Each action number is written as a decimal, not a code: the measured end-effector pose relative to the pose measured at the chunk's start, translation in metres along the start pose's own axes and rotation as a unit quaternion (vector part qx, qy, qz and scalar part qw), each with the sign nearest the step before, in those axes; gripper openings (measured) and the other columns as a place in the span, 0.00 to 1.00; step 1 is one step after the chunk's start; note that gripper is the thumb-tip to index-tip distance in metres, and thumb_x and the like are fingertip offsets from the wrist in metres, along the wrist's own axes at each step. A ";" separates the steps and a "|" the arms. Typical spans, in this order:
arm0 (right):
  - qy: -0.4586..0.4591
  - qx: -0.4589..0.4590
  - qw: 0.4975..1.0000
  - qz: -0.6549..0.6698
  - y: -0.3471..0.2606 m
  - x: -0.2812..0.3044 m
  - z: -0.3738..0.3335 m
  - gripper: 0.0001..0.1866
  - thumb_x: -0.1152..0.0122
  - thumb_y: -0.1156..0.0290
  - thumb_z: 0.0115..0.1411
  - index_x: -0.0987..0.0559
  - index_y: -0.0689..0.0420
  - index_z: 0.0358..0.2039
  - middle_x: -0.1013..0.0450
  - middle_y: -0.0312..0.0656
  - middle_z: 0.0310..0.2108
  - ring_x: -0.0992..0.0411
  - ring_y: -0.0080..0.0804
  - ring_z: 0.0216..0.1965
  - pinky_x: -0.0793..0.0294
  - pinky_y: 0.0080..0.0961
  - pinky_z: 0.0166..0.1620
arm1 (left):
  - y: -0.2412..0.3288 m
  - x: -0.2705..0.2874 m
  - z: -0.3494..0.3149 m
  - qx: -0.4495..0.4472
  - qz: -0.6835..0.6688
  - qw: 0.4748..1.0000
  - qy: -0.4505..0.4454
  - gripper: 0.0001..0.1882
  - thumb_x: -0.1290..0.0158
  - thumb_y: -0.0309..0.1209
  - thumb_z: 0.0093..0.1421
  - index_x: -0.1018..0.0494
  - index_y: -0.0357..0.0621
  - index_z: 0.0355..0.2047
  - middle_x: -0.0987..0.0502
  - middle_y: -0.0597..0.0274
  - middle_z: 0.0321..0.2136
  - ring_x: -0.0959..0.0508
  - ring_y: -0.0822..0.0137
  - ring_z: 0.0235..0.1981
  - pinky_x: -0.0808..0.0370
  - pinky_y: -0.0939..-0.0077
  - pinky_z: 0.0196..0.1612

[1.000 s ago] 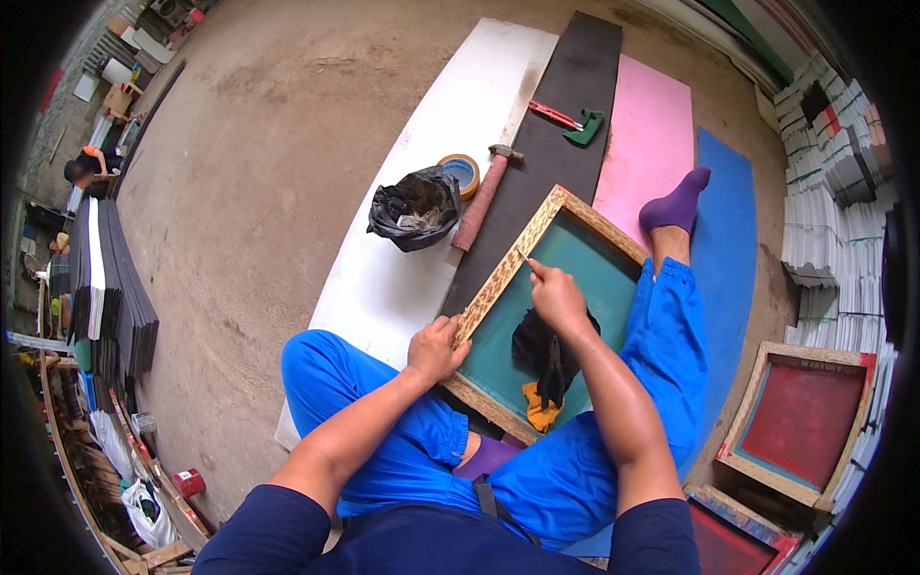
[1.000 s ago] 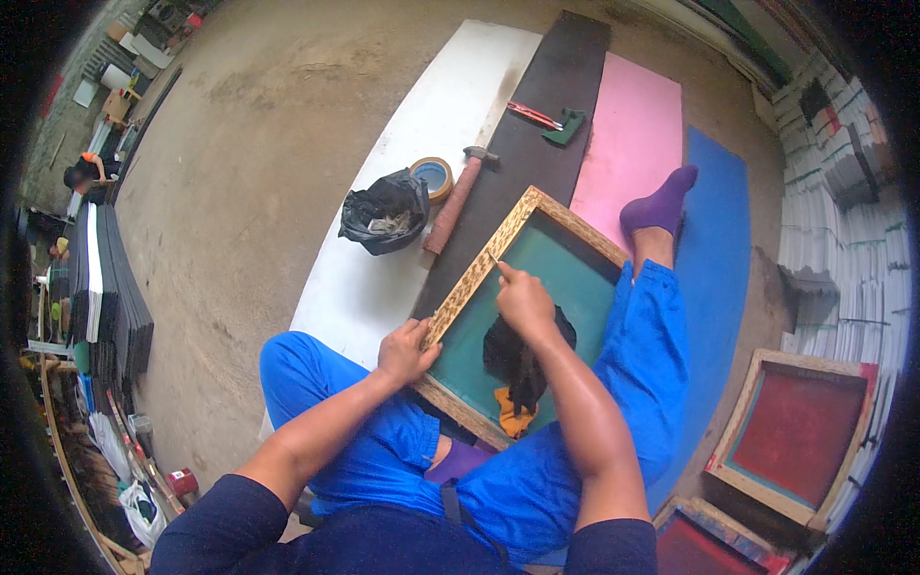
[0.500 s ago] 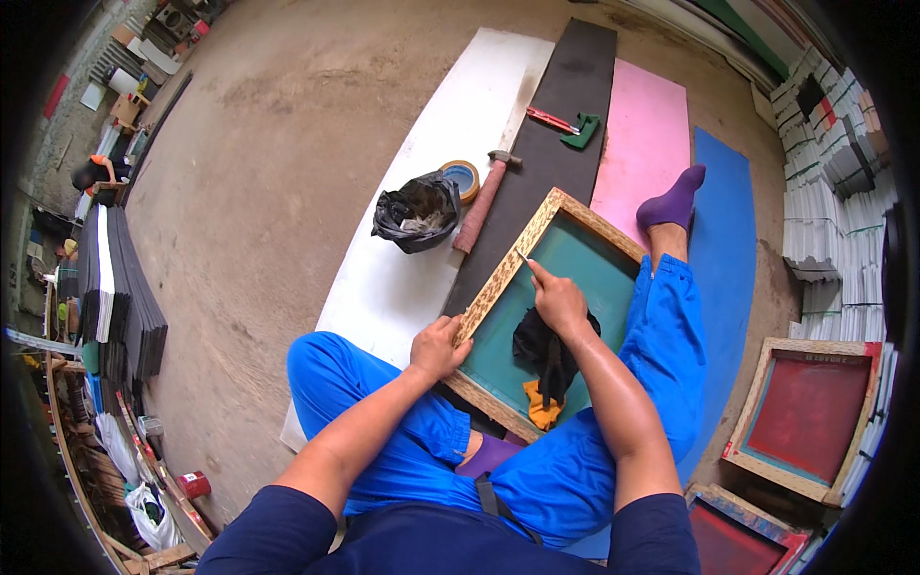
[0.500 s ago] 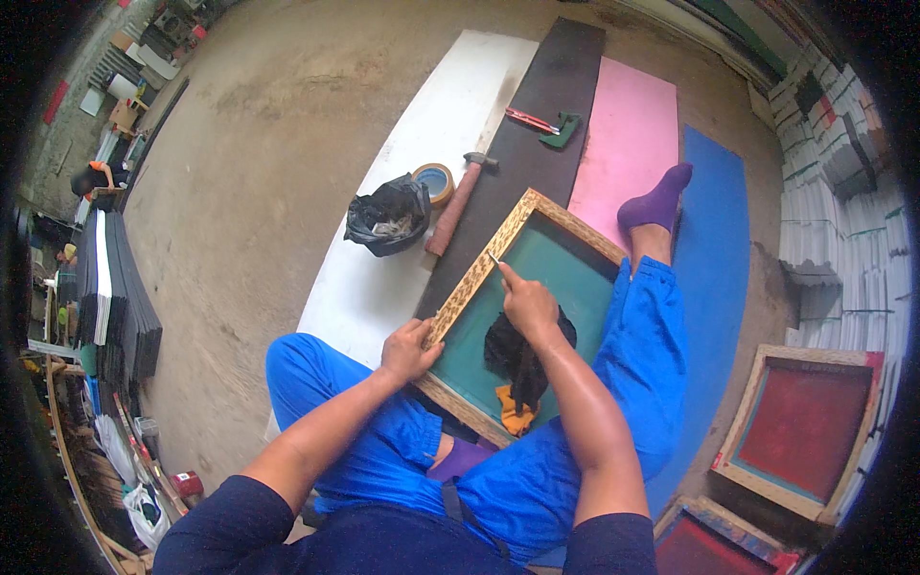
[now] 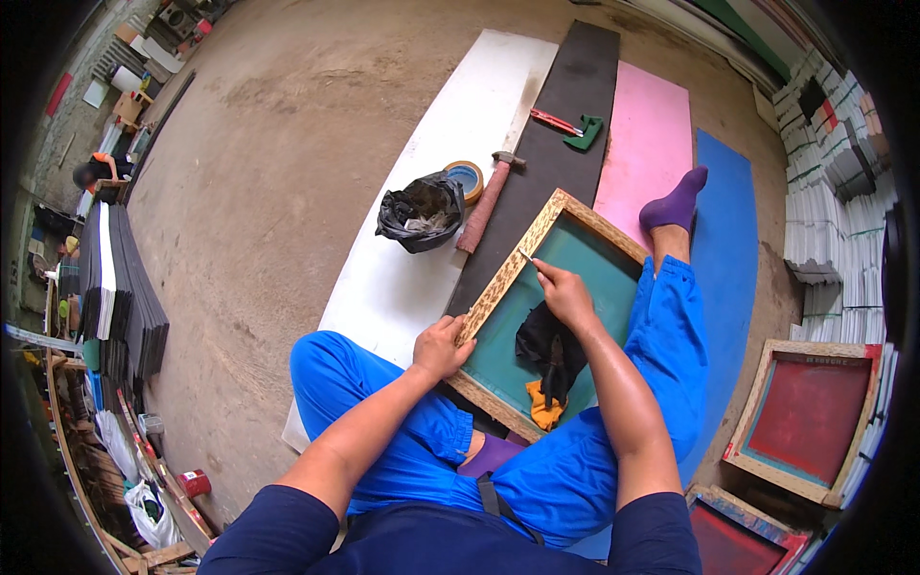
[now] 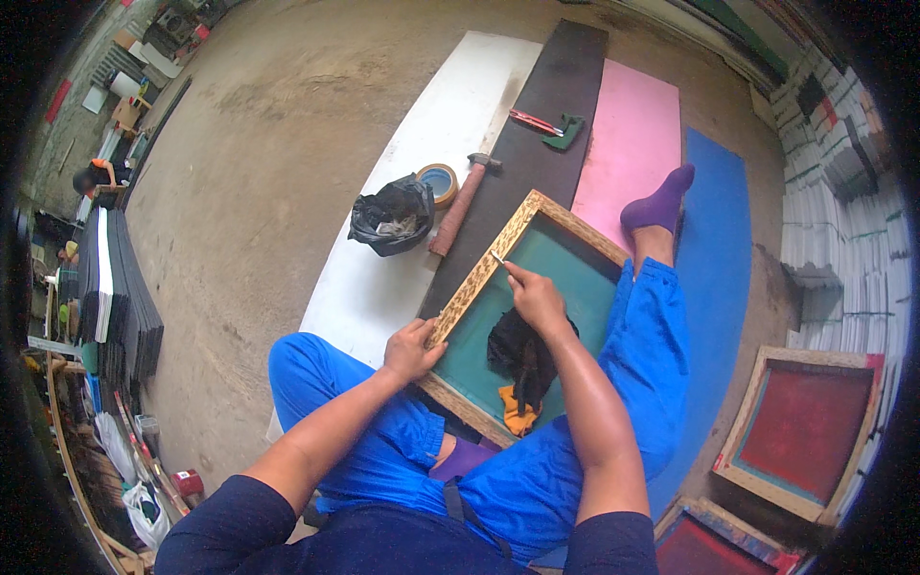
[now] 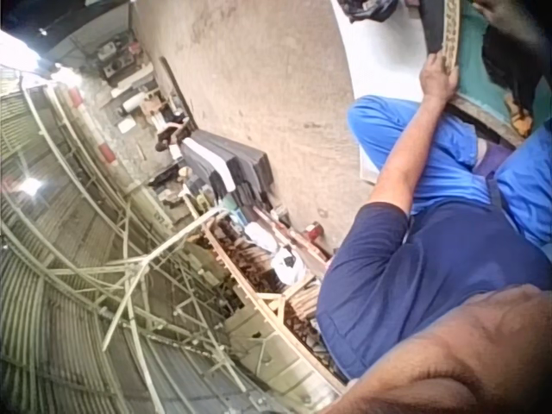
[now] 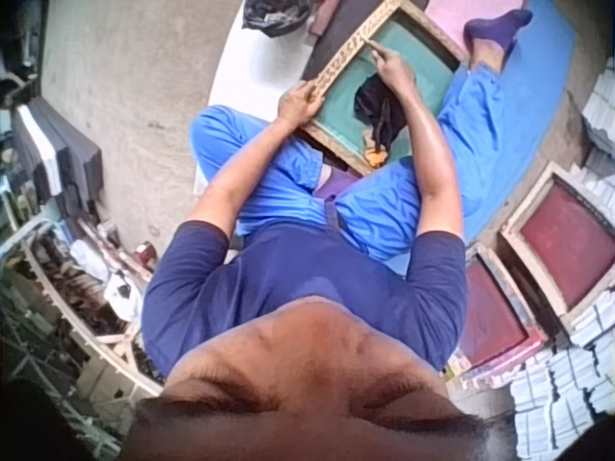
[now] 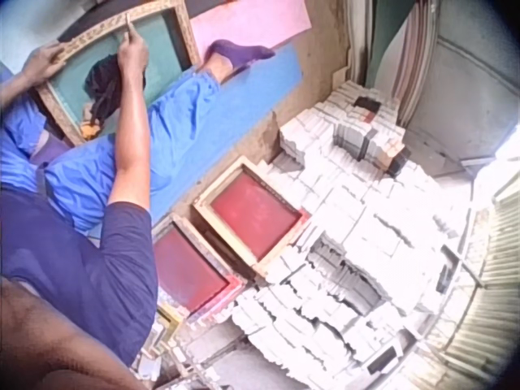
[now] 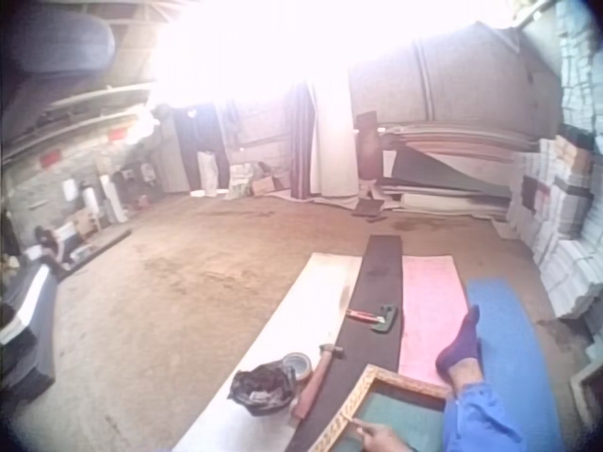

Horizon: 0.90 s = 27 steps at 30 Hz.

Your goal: The person sits on the floor and uses a small carving tool to carve a pattern into the wooden frame of a green board. The person holds the frame steady with one hand while carving with the other.

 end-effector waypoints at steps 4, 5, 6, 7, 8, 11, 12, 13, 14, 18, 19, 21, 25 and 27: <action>-0.058 -0.120 0.988 0.081 0.016 -0.007 -0.003 0.22 0.41 0.60 0.72 0.21 0.47 0.65 0.19 0.39 0.34 0.24 0.31 0.29 0.20 0.33 0.41 | -0.001 -0.001 -0.001 0.004 -0.002 1.000 0.001 0.27 0.36 0.44 0.59 0.21 0.44 0.55 0.20 0.57 0.39 0.17 0.51 0.39 0.19 0.58 0.43; -0.072 -0.158 0.967 0.184 0.026 -0.013 -0.003 0.22 0.41 0.60 0.72 0.21 0.47 0.65 0.19 0.40 0.33 0.24 0.32 0.29 0.20 0.34 0.42 | 0.002 0.000 0.000 0.000 -0.002 1.000 0.003 0.27 0.36 0.44 0.59 0.21 0.44 0.55 0.20 0.57 0.39 0.17 0.51 0.39 0.19 0.58 0.43; -0.094 -0.235 0.935 0.247 0.023 -0.016 -0.007 0.21 0.41 0.60 0.72 0.20 0.47 0.64 0.19 0.40 0.33 0.24 0.31 0.29 0.20 0.33 0.42 | 0.000 0.001 -0.001 0.002 -0.001 1.000 0.006 0.27 0.36 0.44 0.59 0.21 0.44 0.55 0.20 0.57 0.39 0.17 0.51 0.39 0.19 0.58 0.43; -0.115 -0.309 0.893 0.307 0.017 -0.019 -0.013 0.21 0.41 0.59 0.72 0.19 0.48 0.63 0.19 0.39 0.32 0.25 0.30 0.29 0.20 0.32 0.42 | -0.002 0.001 -0.004 0.008 0.000 1.000 0.003 0.27 0.36 0.44 0.59 0.21 0.44 0.55 0.20 0.57 0.39 0.17 0.51 0.39 0.19 0.58 0.44; -0.114 -0.316 0.888 0.313 0.018 -0.016 -0.014 0.20 0.42 0.59 0.73 0.19 0.47 0.63 0.20 0.39 0.30 0.26 0.30 0.27 0.22 0.31 0.39 | 0.000 0.002 -0.002 0.008 -0.001 1.000 0.001 0.27 0.36 0.44 0.59 0.21 0.44 0.55 0.20 0.57 0.39 0.17 0.51 0.39 0.19 0.58 0.44; -0.087 -0.203 0.949 0.224 0.016 -0.012 -0.003 0.19 0.46 0.59 0.76 0.19 0.38 0.63 0.25 0.39 0.22 0.29 0.29 0.17 0.30 0.28 0.23 | 0.003 0.001 0.000 0.009 -0.007 1.000 -0.007 0.27 0.36 0.44 0.59 0.21 0.44 0.55 0.20 0.57 0.39 0.17 0.51 0.40 0.19 0.58 0.44; -0.061 -0.176 0.973 0.139 0.012 -0.005 -0.004 0.19 0.45 0.59 0.74 0.19 0.39 0.62 0.22 0.43 0.29 0.25 0.36 0.26 0.27 0.34 0.32 | 0.002 0.001 0.000 0.012 -0.009 1.000 -0.009 0.27 0.36 0.44 0.59 0.21 0.44 0.55 0.20 0.57 0.39 0.17 0.51 0.40 0.19 0.58 0.44; -0.034 -0.148 0.987 0.052 0.006 0.003 -0.007 0.19 0.45 0.58 0.73 0.18 0.40 0.62 0.19 0.46 0.37 0.21 0.44 0.35 0.24 0.40 0.42 | 0.002 0.002 0.000 0.010 -0.008 1.000 -0.005 0.27 0.36 0.44 0.59 0.21 0.44 0.55 0.19 0.57 0.39 0.17 0.51 0.40 0.19 0.58 0.44; -0.008 -0.117 0.992 -0.034 -0.010 0.013 -0.009 0.20 0.44 0.57 0.72 0.18 0.41 0.62 0.16 0.50 0.44 0.17 0.51 0.44 0.20 0.45 0.52 | 0.001 0.003 -0.001 0.010 -0.007 1.000 0.000 0.27 0.36 0.44 0.59 0.21 0.44 0.55 0.19 0.57 0.39 0.17 0.51 0.40 0.19 0.58 0.44; -0.034 -0.138 0.986 -0.081 -0.032 0.022 -0.015 0.20 0.46 0.57 0.72 0.19 0.36 0.61 0.18 0.52 0.49 0.21 0.56 0.52 0.22 0.52 0.55 | 0.001 0.003 -0.001 0.002 -0.006 1.000 0.009 0.27 0.35 0.44 0.59 0.21 0.44 0.55 0.19 0.57 0.39 0.17 0.51 0.39 0.19 0.58 0.44; -0.036 -0.138 0.986 -0.091 -0.033 0.023 -0.015 0.20 0.46 0.57 0.72 0.19 0.36 0.62 0.18 0.52 0.48 0.20 0.56 0.52 0.22 0.52 0.55 | 0.001 0.003 0.000 0.000 -0.005 1.000 0.007 0.27 0.35 0.44 0.59 0.21 0.44 0.55 0.19 0.57 0.39 0.17 0.51 0.39 0.19 0.58 0.44; -0.041 -0.136 0.984 -0.108 -0.037 0.025 -0.016 0.20 0.47 0.57 0.72 0.20 0.36 0.62 0.18 0.52 0.48 0.20 0.56 0.51 0.22 0.52 0.55 | 0.001 0.001 0.001 -0.001 -0.004 1.000 0.002 0.27 0.35 0.44 0.59 0.21 0.44 0.54 0.19 0.56 0.39 0.17 0.51 0.39 0.19 0.58 0.43; -0.070 -0.129 0.978 -0.151 -0.050 0.025 -0.012 0.21 0.48 0.59 0.72 0.20 0.38 0.63 0.18 0.55 0.47 0.20 0.57 0.49 0.22 0.53 0.55 | 0.002 0.002 0.001 -0.002 0.003 1.000 0.001 0.27 0.35 0.43 0.59 0.21 0.43 0.55 0.20 0.56 0.39 0.17 0.50 0.39 0.19 0.57 0.42; -0.089 -0.129 0.970 -0.185 -0.058 0.024 -0.010 0.21 0.48 0.61 0.72 0.20 0.39 0.63 0.18 0.56 0.47 0.19 0.58 0.48 0.22 0.54 0.54 | 0.001 0.002 -0.001 -0.003 0.009 1.000 0.000 0.27 0.35 0.43 0.59 0.22 0.43 0.55 0.20 0.56 0.38 0.17 0.50 0.38 0.19 0.57 0.42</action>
Point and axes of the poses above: each hand's wrist, its own z-axis towards the middle knuckle, its own x-axis out of the back of the hand, y = z × x, the point moved 9 cm from there along z, towards the middle knuckle
